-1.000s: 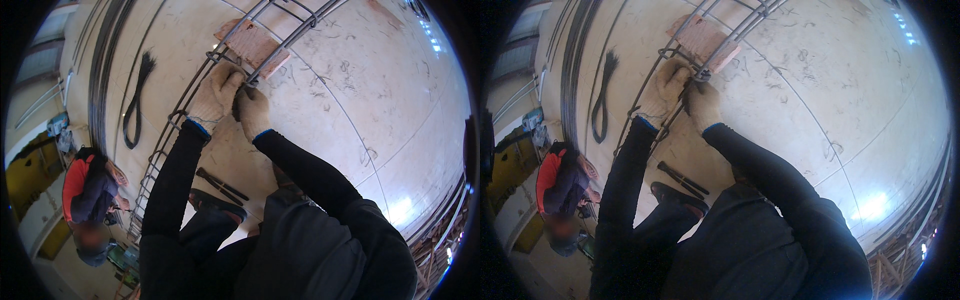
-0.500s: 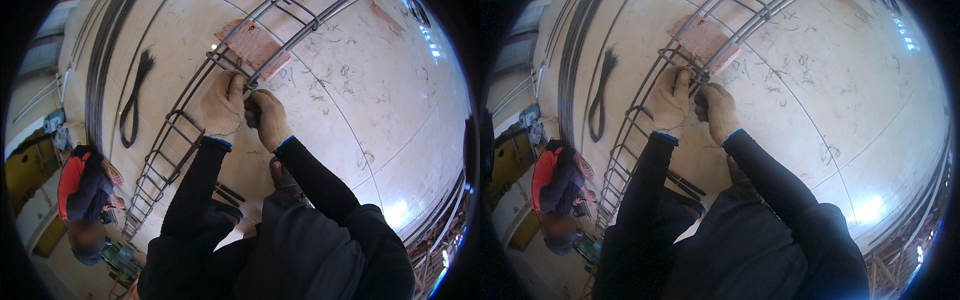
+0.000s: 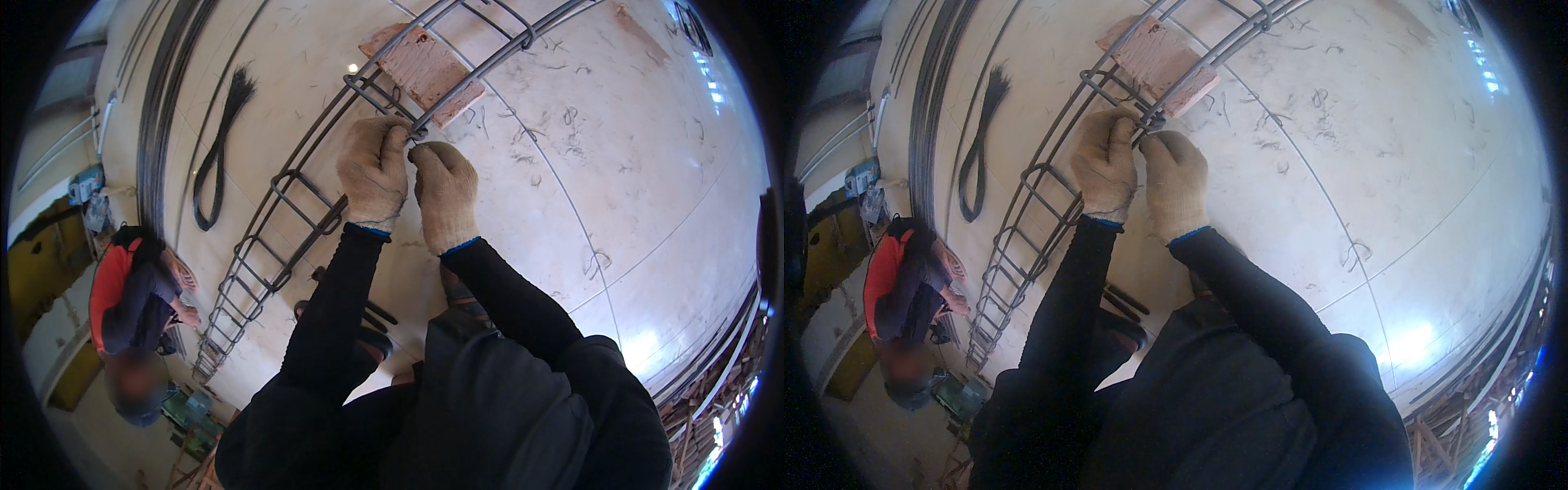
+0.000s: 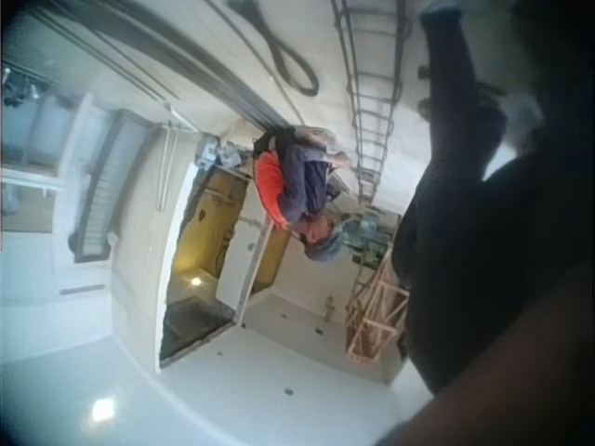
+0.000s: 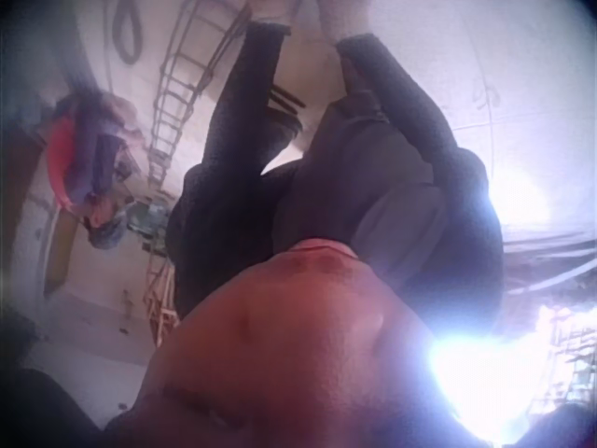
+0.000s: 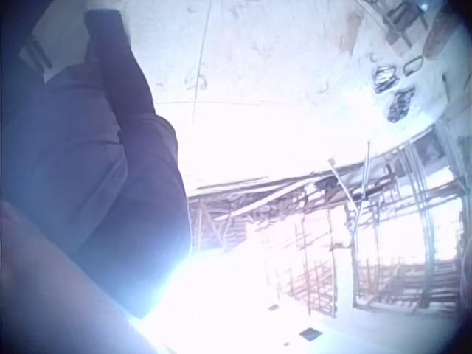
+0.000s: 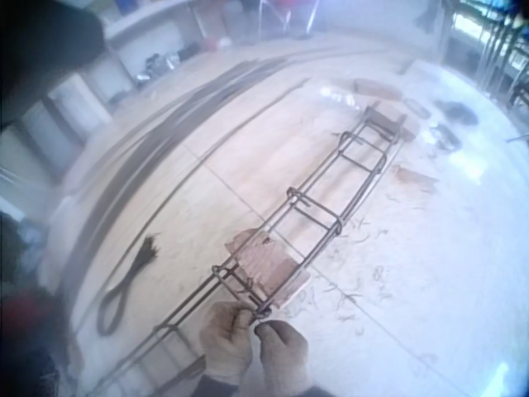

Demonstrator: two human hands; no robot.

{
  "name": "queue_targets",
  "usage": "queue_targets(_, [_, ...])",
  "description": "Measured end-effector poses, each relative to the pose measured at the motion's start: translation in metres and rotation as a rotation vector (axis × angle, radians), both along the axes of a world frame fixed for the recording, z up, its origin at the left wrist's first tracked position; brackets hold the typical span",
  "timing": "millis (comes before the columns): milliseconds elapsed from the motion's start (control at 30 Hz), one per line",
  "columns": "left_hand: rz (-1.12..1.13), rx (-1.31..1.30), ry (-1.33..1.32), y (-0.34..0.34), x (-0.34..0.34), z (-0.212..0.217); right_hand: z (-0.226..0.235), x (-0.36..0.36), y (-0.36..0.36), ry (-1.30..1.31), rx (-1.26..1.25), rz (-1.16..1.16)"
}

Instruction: The person assembles a metal ladder-like frame by wrapping thin wire around the intersections of horizontal and vertical bars. They use pliers to twist and secure the wire at each joint, working sequentially along the frame. Another person is visible nearby, also working on a similar frame.

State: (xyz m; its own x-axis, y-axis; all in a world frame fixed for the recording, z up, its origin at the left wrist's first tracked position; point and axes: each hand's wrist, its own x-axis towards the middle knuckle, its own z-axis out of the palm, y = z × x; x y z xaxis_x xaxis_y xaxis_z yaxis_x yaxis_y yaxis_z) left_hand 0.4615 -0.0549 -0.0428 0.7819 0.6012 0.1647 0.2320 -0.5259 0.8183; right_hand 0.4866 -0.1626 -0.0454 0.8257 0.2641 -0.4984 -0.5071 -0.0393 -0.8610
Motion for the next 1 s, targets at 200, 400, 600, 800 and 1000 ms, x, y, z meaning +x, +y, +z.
queue_targets(200, [-0.190, 0.156, 0.016, 0.011, -0.009, 0.007, 0.010, 0.017, -0.004, -0.333, -0.159, 0.203])
queue_targets(400, [-0.259, 0.165, 0.033, 0.011, -0.021, 0.018, 0.026, 0.041, -0.020, -0.020, -0.068, 0.289])
queue_targets(600, [-0.390, -0.125, 0.156, 0.033, -0.012, 0.044, 0.047, 0.056, -0.029, 0.225, 0.060, 0.325])
queue_targets(800, [-0.420, -0.054, 0.707, 0.045, 0.034, 0.088, 0.051, 0.057, -0.024, 0.116, -0.026, 0.344])
queue_targets(1000, [-0.407, 0.121, 0.880, 0.046, 0.067, 0.077, 0.063, 0.057, -0.021, 0.213, -0.059, 0.275])
